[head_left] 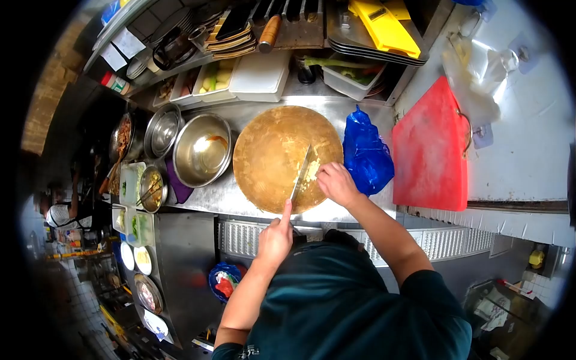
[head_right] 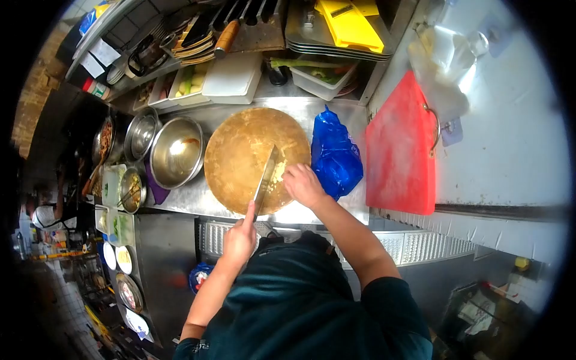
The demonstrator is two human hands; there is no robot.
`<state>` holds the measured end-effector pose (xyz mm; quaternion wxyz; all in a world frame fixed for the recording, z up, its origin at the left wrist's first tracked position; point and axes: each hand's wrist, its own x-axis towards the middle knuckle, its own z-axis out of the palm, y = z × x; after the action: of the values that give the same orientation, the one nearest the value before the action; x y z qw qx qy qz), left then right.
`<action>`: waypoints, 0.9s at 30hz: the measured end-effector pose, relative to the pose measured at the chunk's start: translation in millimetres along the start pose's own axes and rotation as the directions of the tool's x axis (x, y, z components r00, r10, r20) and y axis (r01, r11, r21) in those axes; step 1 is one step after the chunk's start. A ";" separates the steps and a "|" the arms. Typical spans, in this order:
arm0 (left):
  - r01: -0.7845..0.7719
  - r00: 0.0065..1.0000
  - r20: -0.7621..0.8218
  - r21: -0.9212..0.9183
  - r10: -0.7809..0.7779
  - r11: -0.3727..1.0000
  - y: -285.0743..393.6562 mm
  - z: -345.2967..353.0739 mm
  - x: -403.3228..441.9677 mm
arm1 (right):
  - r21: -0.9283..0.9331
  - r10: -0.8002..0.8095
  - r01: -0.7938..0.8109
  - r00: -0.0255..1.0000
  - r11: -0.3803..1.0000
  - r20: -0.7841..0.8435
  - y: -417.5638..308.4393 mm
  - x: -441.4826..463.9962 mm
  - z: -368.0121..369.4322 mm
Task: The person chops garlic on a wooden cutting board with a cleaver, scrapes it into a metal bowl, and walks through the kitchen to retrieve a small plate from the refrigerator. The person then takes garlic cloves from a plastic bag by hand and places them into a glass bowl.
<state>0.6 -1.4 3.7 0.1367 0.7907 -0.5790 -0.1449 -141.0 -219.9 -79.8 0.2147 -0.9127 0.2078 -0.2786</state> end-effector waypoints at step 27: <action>-0.003 1.000 0.006 0.002 0.003 1.000 1.3 0.2 -2.1 | 0.027 -0.033 0.033 0.999 0.999 -0.018 4.2 -1.0 10.0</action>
<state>-1.2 0.2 4.2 0.1343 0.7894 -0.5809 -0.1463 -136.9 -220.1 -89.9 0.2205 -0.9105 0.1908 -0.2930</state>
